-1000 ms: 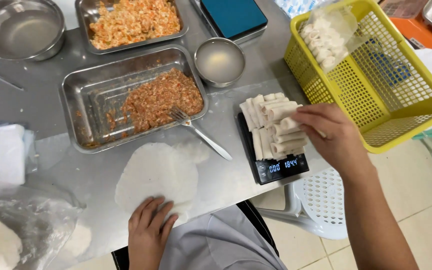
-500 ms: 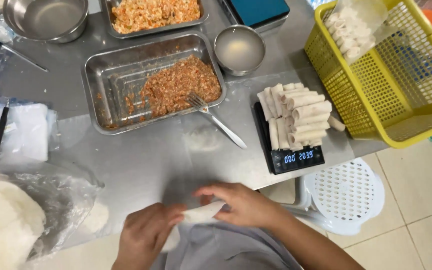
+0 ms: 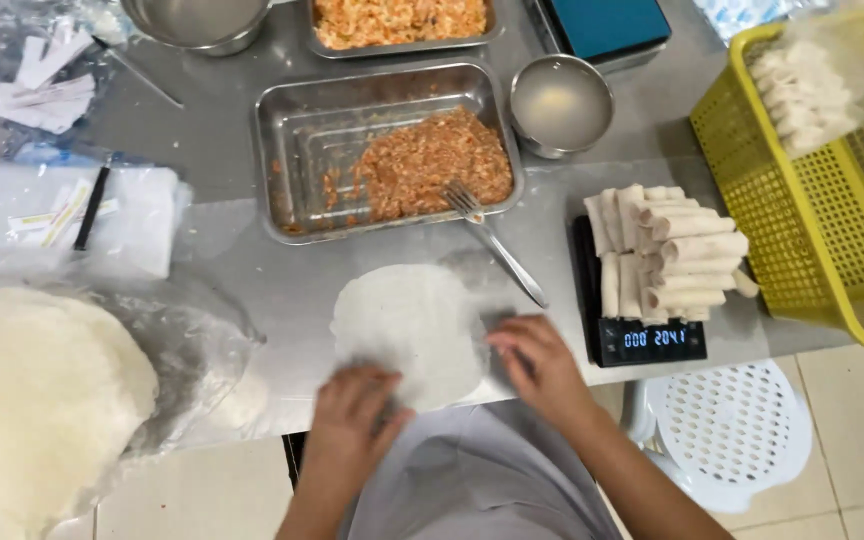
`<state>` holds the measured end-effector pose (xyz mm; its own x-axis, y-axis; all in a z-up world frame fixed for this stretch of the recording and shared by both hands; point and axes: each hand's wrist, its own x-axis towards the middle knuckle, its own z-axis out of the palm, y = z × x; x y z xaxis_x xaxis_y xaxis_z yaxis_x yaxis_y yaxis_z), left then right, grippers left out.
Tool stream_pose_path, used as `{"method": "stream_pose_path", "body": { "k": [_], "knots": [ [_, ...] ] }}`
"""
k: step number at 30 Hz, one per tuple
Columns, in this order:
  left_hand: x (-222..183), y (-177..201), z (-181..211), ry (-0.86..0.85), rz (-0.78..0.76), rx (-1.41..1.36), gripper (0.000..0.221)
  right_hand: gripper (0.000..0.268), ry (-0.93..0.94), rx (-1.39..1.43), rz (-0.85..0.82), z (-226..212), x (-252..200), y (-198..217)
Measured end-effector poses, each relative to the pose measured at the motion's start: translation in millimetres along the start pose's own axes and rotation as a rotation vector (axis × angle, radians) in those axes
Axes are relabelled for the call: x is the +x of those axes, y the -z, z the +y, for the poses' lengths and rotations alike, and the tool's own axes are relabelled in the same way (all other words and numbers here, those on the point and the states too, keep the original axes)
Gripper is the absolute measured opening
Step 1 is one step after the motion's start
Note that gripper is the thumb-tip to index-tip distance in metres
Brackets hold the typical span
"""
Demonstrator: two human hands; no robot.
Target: Rolling spring rolls by placing filling on wrappers, folding, and rolling them into cylinders.
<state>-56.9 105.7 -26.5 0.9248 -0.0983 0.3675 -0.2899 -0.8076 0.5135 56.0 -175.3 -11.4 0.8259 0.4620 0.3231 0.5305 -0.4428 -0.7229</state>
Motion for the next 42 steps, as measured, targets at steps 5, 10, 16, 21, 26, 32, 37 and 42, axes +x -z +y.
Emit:
{"method": "stream_pose_path", "body": {
  "k": [5, 10, 16, 21, 26, 32, 37, 42],
  "knots": [
    [-4, -9, 6, -0.067, -0.021, 0.134, 0.036, 0.025, -0.017, -0.074, 0.045, 0, -13, -21],
    [16, -2, 19, -0.169, 0.066, 0.084, 0.014, 0.052, 0.164, -0.141, -0.038, -21, 6, -12],
    [30, 33, 30, 0.317, 0.099, -0.371, 0.018, 0.072, 0.034, 0.091, -0.245, -21, 57, 10],
    [-9, 49, -1, 0.312, 0.070, 0.035, 0.027, 0.045, 0.136, -0.261, -0.027, -32, 145, 11],
    [-10, 52, -10, 0.315, 0.118, -0.083, 0.018, 0.049, -0.126, -0.350, 0.149, 17, 92, 11],
    [65, 0, -54, 0.066, -0.002, 0.134, 0.027, 0.043, -0.346, -0.301, 0.091, 61, 63, -2],
    [58, 28, -63, 0.181, 0.013, 0.205, 0.024, 0.036, -0.308, -0.368, -0.042, -2, 80, 65],
    [39, 24, -54, 0.177, -0.017, 0.137, 0.028, 0.050, -0.489, -0.486, -0.293, -56, 137, 50]
  ]
}}
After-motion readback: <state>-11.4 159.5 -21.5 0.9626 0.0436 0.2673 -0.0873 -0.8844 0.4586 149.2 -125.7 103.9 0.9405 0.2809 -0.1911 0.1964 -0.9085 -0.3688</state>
